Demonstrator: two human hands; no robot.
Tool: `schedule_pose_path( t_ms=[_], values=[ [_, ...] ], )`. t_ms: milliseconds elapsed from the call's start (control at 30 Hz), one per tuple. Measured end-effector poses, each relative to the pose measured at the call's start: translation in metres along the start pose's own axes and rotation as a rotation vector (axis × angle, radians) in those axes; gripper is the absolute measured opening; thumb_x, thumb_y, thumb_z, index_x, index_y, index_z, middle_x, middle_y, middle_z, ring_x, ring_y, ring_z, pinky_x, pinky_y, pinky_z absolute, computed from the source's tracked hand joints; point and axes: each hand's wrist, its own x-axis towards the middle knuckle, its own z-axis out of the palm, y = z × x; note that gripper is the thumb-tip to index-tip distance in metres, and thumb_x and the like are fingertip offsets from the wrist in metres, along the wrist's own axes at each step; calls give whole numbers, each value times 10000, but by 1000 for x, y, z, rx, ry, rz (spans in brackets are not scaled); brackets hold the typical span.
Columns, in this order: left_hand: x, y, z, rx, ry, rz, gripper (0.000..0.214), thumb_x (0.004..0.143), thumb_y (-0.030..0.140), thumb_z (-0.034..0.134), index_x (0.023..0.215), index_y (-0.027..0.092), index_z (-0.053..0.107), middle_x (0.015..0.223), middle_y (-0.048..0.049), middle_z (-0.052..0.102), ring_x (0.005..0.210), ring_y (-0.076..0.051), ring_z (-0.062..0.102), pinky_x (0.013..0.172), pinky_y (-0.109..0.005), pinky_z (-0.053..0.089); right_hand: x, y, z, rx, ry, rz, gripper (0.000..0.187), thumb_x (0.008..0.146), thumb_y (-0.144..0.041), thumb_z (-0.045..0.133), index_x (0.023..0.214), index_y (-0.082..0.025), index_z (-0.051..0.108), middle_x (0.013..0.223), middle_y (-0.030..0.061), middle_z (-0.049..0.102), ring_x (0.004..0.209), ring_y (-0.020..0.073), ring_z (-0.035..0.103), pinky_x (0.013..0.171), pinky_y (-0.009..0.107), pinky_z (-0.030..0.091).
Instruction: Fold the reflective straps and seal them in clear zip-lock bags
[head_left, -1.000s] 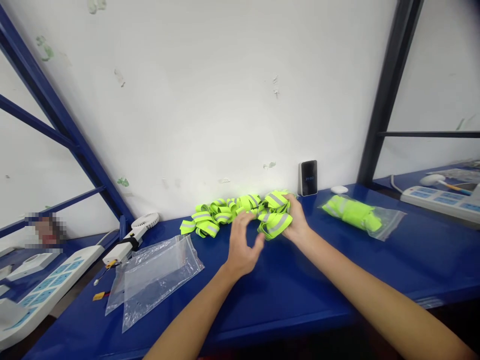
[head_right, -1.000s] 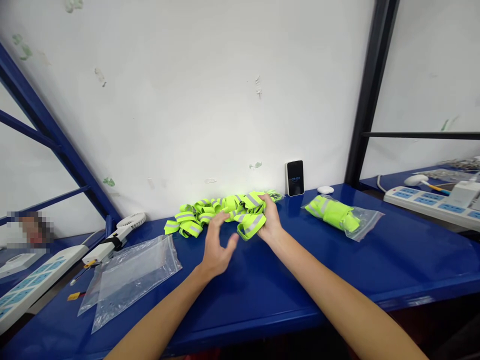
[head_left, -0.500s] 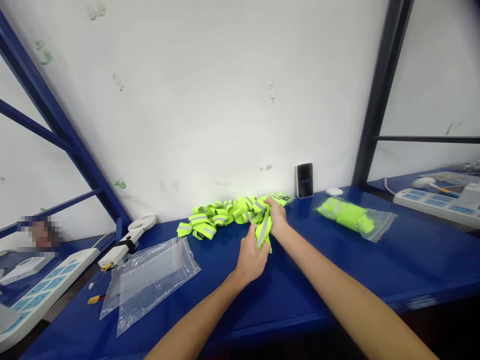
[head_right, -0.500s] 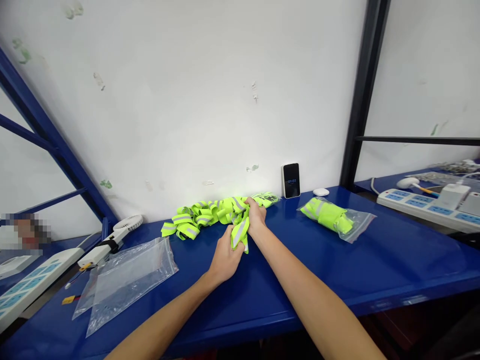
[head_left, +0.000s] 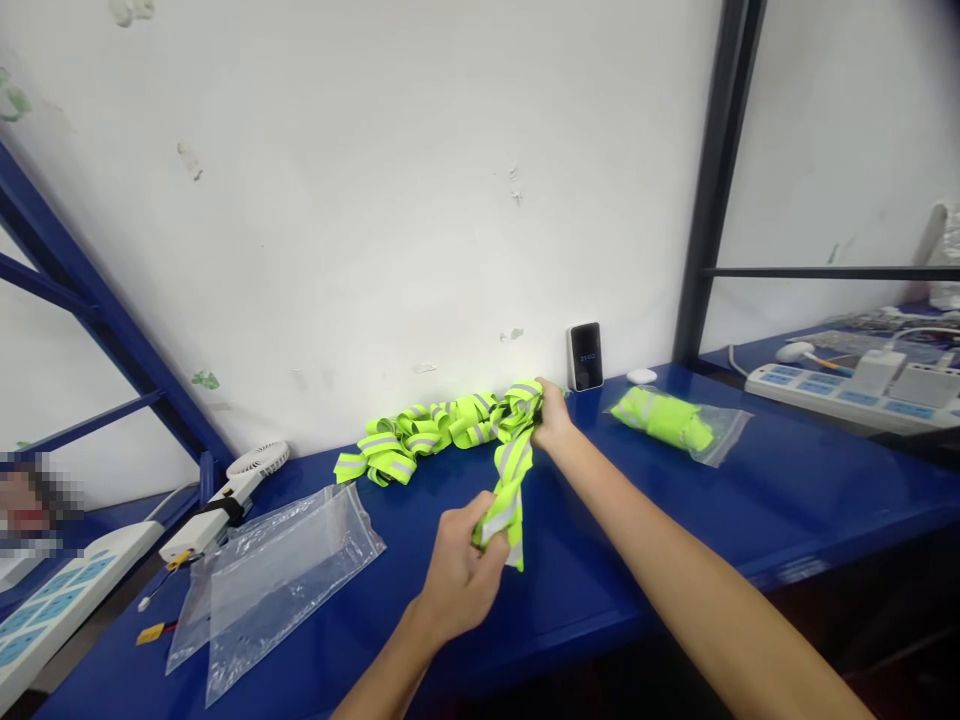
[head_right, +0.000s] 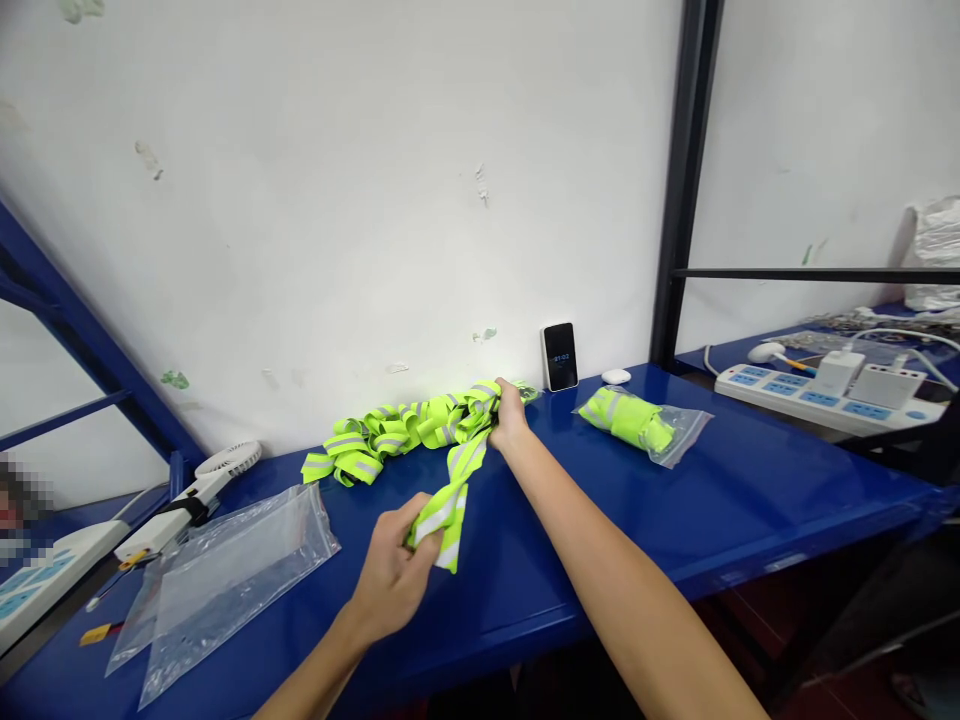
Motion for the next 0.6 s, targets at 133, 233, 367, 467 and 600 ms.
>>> schedule_pose_path(
  t_ms=[133, 233, 367, 467, 600],
  values=[
    [18, 0, -37, 120, 123, 140, 204, 837, 122, 394, 813, 182, 588, 729, 15, 551, 658, -123, 475, 632, -230, 348, -23, -3, 3, -54, -35, -101, 182, 597, -213, 599, 698, -219, 448, 543, -65, 497, 510, 127, 486, 496, 242, 394],
    [38, 2, -63, 108, 368, 68, 238, 817, 124, 388, 851, 192, 613, 732, 23, 559, 629, -120, 468, 605, -227, 342, -54, -7, 4, -59, -229, -112, 299, 541, -133, 565, 814, -224, 482, 641, -74, 529, 580, 115, 498, 530, 216, 389],
    [62, -2, -67, -93, 494, -51, 210, 764, 155, 394, 666, 184, 577, 612, 31, 491, 563, -122, 410, 557, -232, 317, -100, -11, 10, 0, -487, 85, 484, 502, -91, 532, 964, -235, 530, 750, -44, 604, 674, 152, 557, 580, 235, 433],
    [76, -16, -49, -286, 606, -107, 227, 756, 209, 407, 561, 180, 519, 594, 18, 476, 591, -128, 429, 601, -237, 344, -118, -7, 12, 71, -528, 164, 560, 484, -88, 510, 1020, -238, 569, 832, -18, 651, 733, 179, 593, 609, 254, 461],
    [84, -35, -19, -598, 566, -227, 58, 708, 238, 517, 733, 197, 550, 666, 35, 526, 649, -129, 506, 654, -227, 395, -115, 7, 3, 59, -548, 171, 606, 458, -89, 479, 1028, -216, 639, 927, 12, 687, 812, 212, 627, 659, 280, 489]
  ],
)
